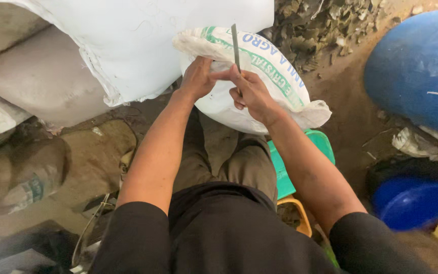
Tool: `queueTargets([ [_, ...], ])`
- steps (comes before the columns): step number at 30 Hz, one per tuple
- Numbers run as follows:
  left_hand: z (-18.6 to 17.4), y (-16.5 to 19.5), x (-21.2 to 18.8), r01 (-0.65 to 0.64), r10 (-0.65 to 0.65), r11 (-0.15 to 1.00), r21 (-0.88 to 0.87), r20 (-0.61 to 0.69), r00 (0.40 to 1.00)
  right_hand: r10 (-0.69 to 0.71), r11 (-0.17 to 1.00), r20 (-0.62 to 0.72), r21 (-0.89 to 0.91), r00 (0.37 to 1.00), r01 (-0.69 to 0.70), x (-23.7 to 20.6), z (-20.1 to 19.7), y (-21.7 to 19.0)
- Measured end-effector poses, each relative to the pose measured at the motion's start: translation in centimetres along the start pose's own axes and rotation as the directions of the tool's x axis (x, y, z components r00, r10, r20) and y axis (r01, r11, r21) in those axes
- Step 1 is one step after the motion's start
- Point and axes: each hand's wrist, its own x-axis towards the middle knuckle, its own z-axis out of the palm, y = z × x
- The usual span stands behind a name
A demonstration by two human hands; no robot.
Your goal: The person uses a knife to cut open a large white sack labeled 'AMLA AGRO' and then pulls the sack open by hand to reveal a dark granular material inside.
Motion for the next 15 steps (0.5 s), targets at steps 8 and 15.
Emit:
queueTargets([
  [8,-3.0,2.6,0.7,0.318,-0.305,0.947,-0.036,0.199,0.931,0.01,0.992,-0.447,-0.108,0.895,-0.066,7.9,-3.7,-1.2],
  [15,-3.9,3.1,3.4,0.513,-0.505,0.856,0.06,0.306,0.807,-0.327,0.638,-0.492,-0.745,0.807,-0.195,0.9,-2.6,-1.8],
])
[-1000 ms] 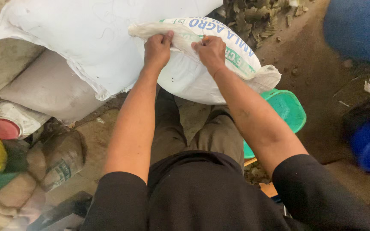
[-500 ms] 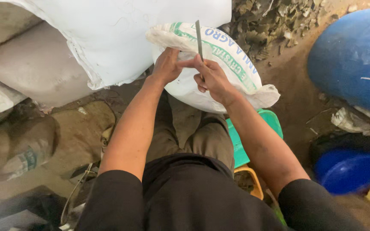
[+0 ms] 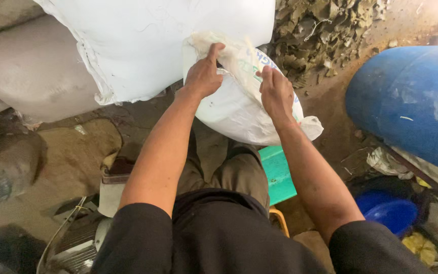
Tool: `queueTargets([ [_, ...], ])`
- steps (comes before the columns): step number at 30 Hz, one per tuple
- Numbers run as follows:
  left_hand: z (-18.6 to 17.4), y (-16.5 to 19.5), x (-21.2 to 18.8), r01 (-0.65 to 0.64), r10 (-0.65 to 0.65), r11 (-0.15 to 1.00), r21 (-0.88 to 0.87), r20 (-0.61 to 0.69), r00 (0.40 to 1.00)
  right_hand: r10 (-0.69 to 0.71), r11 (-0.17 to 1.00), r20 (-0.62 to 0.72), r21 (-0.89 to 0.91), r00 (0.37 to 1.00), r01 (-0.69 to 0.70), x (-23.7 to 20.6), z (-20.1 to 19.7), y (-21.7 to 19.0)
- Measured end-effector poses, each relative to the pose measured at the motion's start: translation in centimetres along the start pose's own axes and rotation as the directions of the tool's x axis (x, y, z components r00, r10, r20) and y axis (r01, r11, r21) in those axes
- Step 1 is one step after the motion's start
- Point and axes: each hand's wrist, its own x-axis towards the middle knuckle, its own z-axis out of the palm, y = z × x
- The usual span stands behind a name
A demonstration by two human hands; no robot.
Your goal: The person uses a knife to cut open a large white sack labeled 'AMLA AGRO' and then pulls the sack open by hand to reveal a dark granular material inside.
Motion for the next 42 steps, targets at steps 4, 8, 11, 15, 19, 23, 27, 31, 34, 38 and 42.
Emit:
queueTargets([
  [4,0.4,-1.0,-1.6,-0.131,0.123,0.991,-0.03,-0.198,0.973,-0.493,0.843,0.006,-0.245,0.87,0.479,-2.1,-0.7,-1.8],
  [8,1.6,-0.3,-2.8,-0.057,0.076,0.994,0.09,-0.226,0.971,-0.587,0.707,0.151,-0.384,0.796,0.594,-1.1,-0.5,-3.5],
  [11,1.8,0.5,-2.3,-0.086,0.132,0.976,0.2,-0.226,0.965,-0.603,0.578,0.286,-0.487,0.745,0.655,0.2,-1.3,-4.7],
  [15,1.4,0.2,-1.3,-0.152,0.204,0.937,0.314,-0.139,0.969,-0.561,0.463,0.454,-0.522,0.693,0.716,1.0,-2.7,-6.1],
  [19,1.6,-0.9,-1.7,-0.324,0.388,0.896,0.303,-0.181,0.904,-0.495,0.406,0.557,-0.53,0.667,0.744,0.9,-3.5,-6.3],
  [23,1.7,-1.5,-2.3,-0.386,0.448,0.87,0.307,-0.167,0.878,-0.555,0.325,0.589,-0.495,0.587,0.805,0.5,-3.0,-5.2],
  [27,1.3,-1.5,-2.6,-0.411,0.465,0.857,0.311,-0.125,0.876,-0.605,0.301,0.563,-0.494,0.564,0.816,0.6,-1.5,-4.8],
  [31,0.7,-1.6,-3.2,-0.424,0.475,0.857,0.293,-0.126,0.871,-0.531,0.352,0.588,-0.503,0.611,0.789,0.4,-0.8,-4.9],
  [34,0.4,-1.7,-3.3,-0.455,0.492,0.855,0.25,-0.109,0.864,-0.524,0.369,0.59,-0.492,0.614,0.788,0.0,-1.1,-4.5],
  [38,0.2,-1.9,-3.5,-0.465,0.491,0.861,0.207,-0.096,0.866,-0.463,0.418,0.597,-0.504,0.655,0.756,0.2,-0.7,-4.1],
  [42,-0.1,-2.0,-3.8,-0.476,0.5,0.859,0.187,-0.106,0.86,-0.635,0.412,0.513,-0.407,0.578,0.815,0.2,-0.3,-4.0],
])
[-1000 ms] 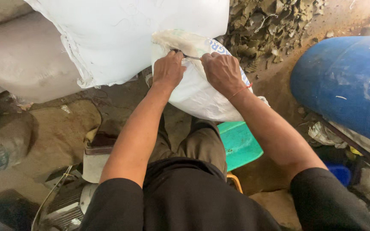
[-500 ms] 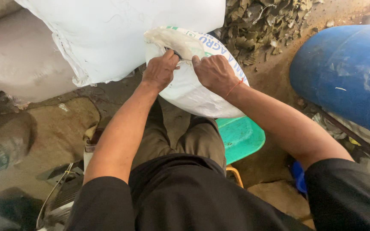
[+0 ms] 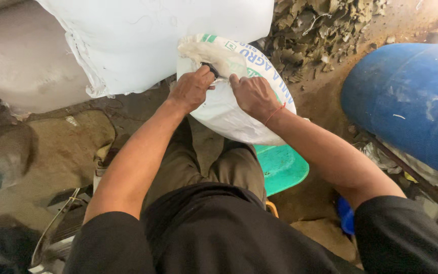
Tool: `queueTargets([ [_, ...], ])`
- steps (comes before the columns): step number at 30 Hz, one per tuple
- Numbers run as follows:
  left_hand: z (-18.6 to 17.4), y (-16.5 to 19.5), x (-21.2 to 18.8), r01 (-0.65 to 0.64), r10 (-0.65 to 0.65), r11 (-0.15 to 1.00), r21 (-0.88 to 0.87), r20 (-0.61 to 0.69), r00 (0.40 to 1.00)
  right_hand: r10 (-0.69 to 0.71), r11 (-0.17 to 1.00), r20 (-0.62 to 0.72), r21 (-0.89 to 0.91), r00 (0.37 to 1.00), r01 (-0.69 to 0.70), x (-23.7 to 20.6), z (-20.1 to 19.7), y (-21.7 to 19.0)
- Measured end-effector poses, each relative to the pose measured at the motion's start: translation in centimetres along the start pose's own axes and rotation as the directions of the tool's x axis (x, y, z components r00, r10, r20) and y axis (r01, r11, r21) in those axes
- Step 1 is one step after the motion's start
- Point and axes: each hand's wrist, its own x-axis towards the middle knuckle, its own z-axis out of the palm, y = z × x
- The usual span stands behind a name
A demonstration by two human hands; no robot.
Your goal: The person uses a knife to cut open a large white sack labeled 'AMLA AGRO' and then pulls the sack open by hand to reveal a dark granular material inside.
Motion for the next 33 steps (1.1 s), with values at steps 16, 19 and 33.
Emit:
queueTargets([
  [16,-1.4,0.3,-0.6,0.021,-0.017,0.999,-0.037,0.102,0.995,0.17,0.976,0.159,0.107,0.973,-0.188,-2.6,1.3,-1.1],
  [19,-1.3,0.4,-0.6,0.014,-0.01,0.999,-0.033,0.119,0.993,0.177,0.974,0.131,0.119,0.975,-0.193,-2.5,1.6,-1.6],
  [33,-1.1,0.7,-1.1,0.05,-0.041,0.996,-0.074,0.109,0.993,0.24,0.966,0.075,0.078,0.968,-0.245,-0.7,3.9,-1.6],
])
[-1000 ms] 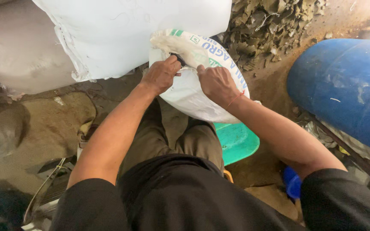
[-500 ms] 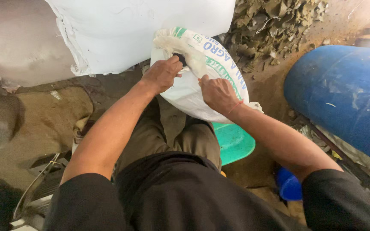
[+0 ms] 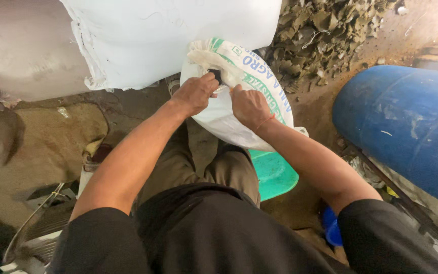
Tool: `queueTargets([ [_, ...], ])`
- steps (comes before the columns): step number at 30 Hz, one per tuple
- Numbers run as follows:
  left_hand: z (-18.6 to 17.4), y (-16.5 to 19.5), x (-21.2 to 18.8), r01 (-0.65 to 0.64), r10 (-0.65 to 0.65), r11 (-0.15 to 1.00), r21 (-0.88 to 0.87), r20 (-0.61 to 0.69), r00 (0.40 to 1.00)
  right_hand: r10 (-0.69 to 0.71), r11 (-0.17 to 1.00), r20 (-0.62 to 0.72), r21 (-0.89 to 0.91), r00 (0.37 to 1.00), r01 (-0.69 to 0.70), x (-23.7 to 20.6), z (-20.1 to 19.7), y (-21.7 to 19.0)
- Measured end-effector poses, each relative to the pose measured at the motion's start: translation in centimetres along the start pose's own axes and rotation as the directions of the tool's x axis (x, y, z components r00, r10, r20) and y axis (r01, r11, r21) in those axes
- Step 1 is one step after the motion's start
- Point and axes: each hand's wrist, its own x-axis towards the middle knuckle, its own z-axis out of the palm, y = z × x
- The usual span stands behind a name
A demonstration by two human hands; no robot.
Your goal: The person uses a knife to cut open a large white sack labeled 'AMLA AGRO' and then pulls the sack open by hand to reveal a dark granular material inside.
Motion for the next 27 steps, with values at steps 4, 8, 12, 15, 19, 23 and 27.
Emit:
queueTargets([
  [4,-0.3,-0.1,-0.7,-0.001,0.002,0.998,-0.056,0.01,1.0,-0.014,0.998,0.072,-0.061,0.997,0.018,-0.9,-0.3,0.0],
  [8,-0.5,-0.1,-0.6,-0.005,0.005,0.999,-0.032,0.005,1.0,0.022,0.997,0.095,-0.071,0.995,-0.015,-1.7,-0.4,0.4],
  [12,-0.8,0.3,-0.8,-0.026,0.027,0.999,-0.035,0.012,1.0,0.012,1.0,0.045,0.001,0.999,-0.012,-0.2,0.7,-0.1],
  [15,-1.3,0.5,-1.3,0.096,-0.089,0.991,-0.094,0.072,0.993,0.002,0.999,0.092,-0.035,0.996,0.001,-0.6,0.7,0.0],
  [19,-1.8,0.4,-1.4,0.016,-0.012,0.996,-0.084,0.048,0.999,0.083,0.993,0.102,-0.097,0.991,-0.074,-2.3,0.0,0.3],
  [23,-1.7,0.2,-1.9,0.001,0.002,0.998,-0.068,0.037,0.999,0.019,0.998,0.053,-0.057,0.998,-0.016,-1.1,0.8,-0.3],
  [27,-1.6,0.2,-2.8,-0.027,0.028,0.997,-0.066,0.011,1.0,0.002,0.998,0.072,-0.069,0.997,0.003,-1.2,0.7,-0.2],
])
